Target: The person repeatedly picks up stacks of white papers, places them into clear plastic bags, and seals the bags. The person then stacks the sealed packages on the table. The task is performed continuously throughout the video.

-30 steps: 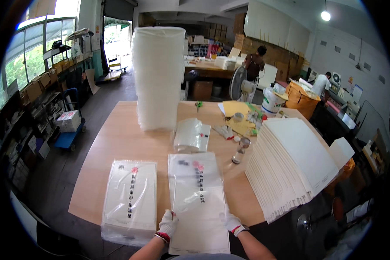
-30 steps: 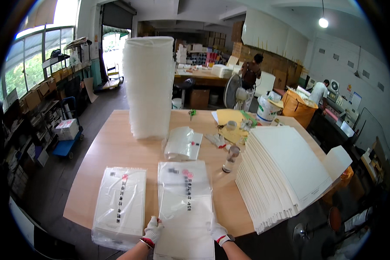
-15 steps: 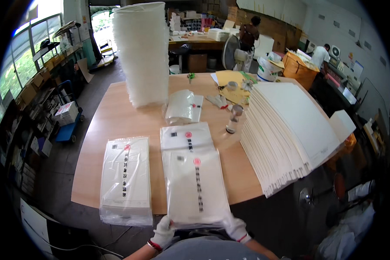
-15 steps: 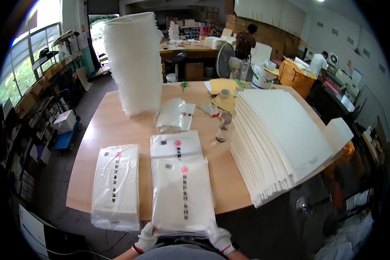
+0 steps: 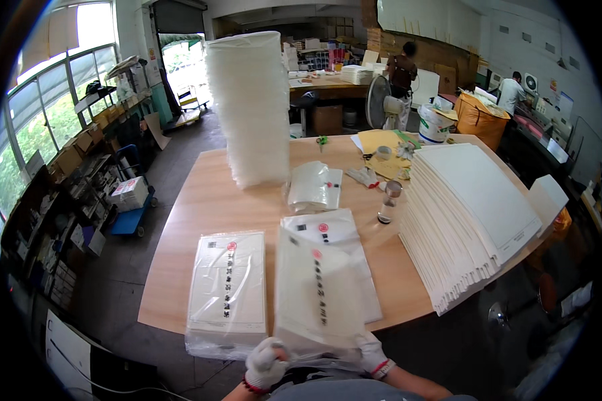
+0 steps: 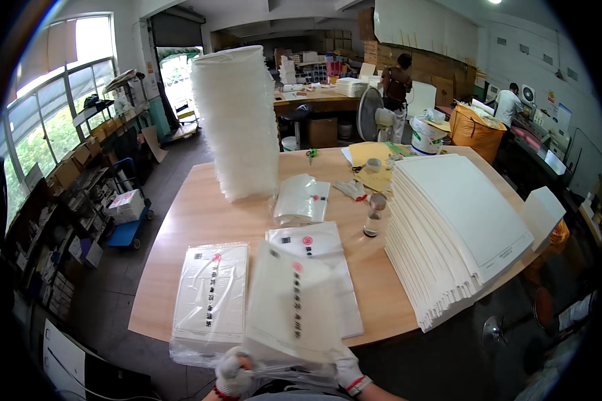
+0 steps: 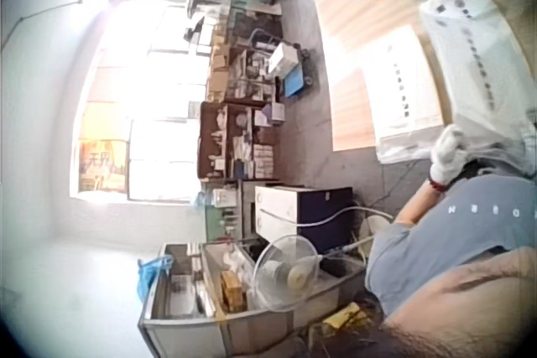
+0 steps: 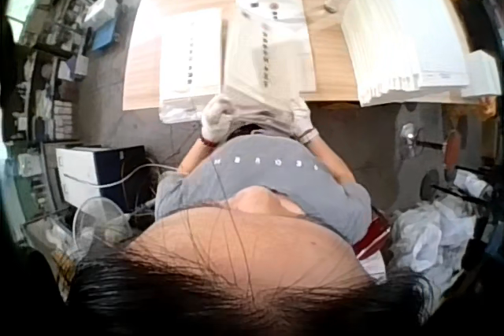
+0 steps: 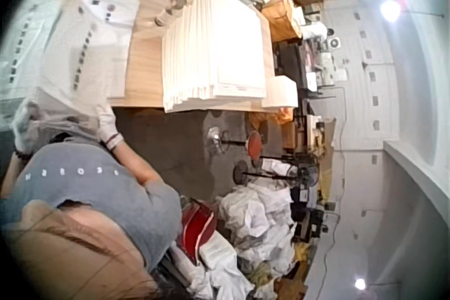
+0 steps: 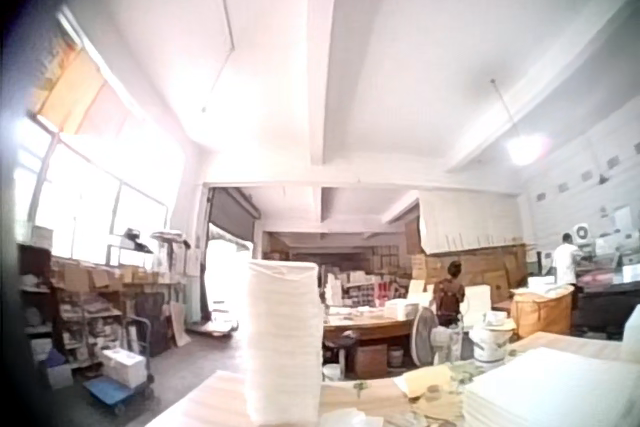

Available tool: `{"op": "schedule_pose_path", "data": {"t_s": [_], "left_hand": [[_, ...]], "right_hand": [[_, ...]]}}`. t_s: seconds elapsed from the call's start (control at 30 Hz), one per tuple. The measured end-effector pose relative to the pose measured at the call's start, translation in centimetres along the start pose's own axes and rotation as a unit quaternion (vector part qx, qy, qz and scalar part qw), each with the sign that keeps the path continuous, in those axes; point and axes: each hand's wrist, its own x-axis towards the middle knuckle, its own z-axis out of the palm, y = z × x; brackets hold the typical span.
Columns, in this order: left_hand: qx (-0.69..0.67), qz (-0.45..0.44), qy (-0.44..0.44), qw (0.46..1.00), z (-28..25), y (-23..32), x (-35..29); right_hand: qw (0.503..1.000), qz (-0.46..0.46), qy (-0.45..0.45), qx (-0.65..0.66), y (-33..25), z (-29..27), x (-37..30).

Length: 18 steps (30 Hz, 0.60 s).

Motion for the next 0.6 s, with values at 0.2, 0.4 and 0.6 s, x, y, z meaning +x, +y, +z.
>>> {"op": "schedule_pose_path", "data": {"t_s": [0.2,0.4,0.6], "left_hand": [[-0.123,-0.039,0.476,0.870,-6.2,-6.8,-2.4],[-0.133,-0.378,0.466,0.789,-15.2,-21.9,-11.8],[-0.014,-0.199,0.423,0.884,-9.0,-14.4,-5.3]], "right_hand": [[0.943,-0.079,-0.238,-0.217,-0.3,12.8,6.8],[0.949,0.222,-0.202,-0.092,6.5,18.7,7.3],[0.913,0.286,-0.266,-0.117,4.6,11.8,3.4]]}}
